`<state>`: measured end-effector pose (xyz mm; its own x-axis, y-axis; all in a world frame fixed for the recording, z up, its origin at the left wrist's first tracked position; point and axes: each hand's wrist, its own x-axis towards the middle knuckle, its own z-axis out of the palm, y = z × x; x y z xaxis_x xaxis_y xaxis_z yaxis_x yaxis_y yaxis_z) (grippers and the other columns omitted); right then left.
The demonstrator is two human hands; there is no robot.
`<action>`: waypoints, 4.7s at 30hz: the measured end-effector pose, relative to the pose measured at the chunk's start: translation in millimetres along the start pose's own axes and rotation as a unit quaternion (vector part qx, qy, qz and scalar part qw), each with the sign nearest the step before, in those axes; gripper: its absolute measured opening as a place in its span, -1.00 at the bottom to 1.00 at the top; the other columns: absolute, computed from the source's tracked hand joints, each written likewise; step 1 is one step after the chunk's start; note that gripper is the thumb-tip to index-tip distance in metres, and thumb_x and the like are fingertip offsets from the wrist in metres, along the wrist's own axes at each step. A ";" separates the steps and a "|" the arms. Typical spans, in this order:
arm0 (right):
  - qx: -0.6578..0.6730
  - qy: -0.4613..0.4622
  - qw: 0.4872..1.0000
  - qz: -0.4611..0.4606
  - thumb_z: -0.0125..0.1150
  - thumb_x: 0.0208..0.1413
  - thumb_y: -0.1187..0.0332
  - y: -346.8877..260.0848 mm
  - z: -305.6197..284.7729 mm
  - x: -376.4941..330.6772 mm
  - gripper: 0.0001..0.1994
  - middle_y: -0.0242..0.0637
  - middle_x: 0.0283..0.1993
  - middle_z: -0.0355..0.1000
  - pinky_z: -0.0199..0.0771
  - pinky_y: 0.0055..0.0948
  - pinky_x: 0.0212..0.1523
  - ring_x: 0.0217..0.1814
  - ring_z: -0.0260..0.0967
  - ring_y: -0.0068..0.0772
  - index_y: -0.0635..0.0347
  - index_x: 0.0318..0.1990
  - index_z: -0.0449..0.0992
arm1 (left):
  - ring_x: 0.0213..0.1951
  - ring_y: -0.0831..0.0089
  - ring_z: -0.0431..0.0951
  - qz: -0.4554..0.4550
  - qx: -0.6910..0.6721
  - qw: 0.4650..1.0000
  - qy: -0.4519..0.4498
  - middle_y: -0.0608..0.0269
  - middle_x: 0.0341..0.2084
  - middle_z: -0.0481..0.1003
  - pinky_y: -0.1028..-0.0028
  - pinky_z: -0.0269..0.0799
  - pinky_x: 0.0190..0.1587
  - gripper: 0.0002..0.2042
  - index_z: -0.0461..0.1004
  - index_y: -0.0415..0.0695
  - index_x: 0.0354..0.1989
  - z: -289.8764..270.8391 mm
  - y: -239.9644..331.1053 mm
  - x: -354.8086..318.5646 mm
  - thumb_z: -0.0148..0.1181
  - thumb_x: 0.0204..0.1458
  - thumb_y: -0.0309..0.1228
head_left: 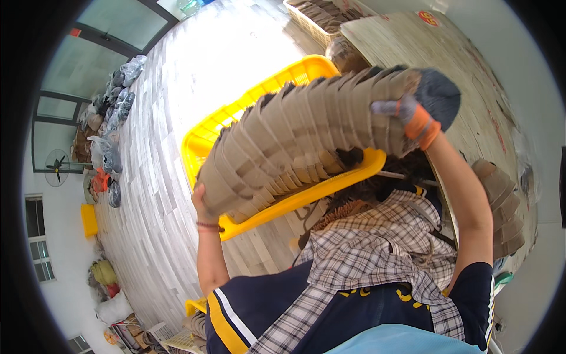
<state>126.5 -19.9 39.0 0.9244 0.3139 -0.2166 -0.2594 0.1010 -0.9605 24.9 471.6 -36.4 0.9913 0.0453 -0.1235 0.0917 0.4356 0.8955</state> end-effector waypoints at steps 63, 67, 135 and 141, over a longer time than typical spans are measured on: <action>-0.297 0.603 0.736 0.076 0.22 0.03 0.42 185.4 91.2 -387.3 -0.64 -0.13 -0.08 0.45 0.44 -0.38 -0.05 -0.05 0.41 -0.17 0.21 0.03 0.44 | 0.22 0.00 0.15 0.331 0.816 0.347 -0.324 -0.12 0.15 0.22 0.12 -0.20 0.34 -0.35 0.07 0.00 0.29 159.3 -257.9 249.9 0.02 -0.06 -0.57; -0.203 0.688 0.695 0.057 0.22 0.03 0.45 201.4 111.0 -424.9 -0.65 -0.14 -0.11 0.48 0.44 -0.44 -0.06 -0.05 0.45 -0.27 0.26 0.02 0.44 | 0.12 0.04 0.27 0.353 0.754 0.443 -0.334 -0.06 0.04 0.32 0.20 0.07 0.23 -0.58 0.32 -0.13 0.08 185.2 -232.4 206.3 0.03 -0.03 -0.58; 0.641 0.722 0.180 -0.189 0.21 0.08 0.04 547.6 266.7 -621.1 -0.26 0.01 0.33 0.05 0.15 -0.17 0.29 0.37 0.01 -0.06 0.36 0.26 0.10 | -0.40 0.27 0.51 0.061 0.231 0.127 -0.963 0.06 -0.47 0.49 0.46 0.39 -0.32 -0.91 0.49 -0.29 -0.31 569.2 -264.0 -373.5 0.11 0.03 -0.56; 0.618 0.774 0.065 -0.124 0.04 0.21 0.18 563.2 140.7 -638.7 -0.49 -0.12 0.37 -0.01 0.12 -0.19 0.26 0.39 -0.07 -0.07 0.25 0.24 0.19 | 0.11 0.05 0.33 0.099 0.183 0.180 -0.961 -0.09 0.05 0.36 0.29 0.23 0.15 -0.54 0.27 -0.25 0.14 599.0 -398.5 -526.1 0.08 0.01 -0.45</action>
<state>-649.4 -30.7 -339.0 -0.3837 -0.2159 -0.8979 0.8767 0.2204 -0.4276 -476.7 -264.3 -72.2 -0.8533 -0.5213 -0.0114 -0.3118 0.4927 0.8124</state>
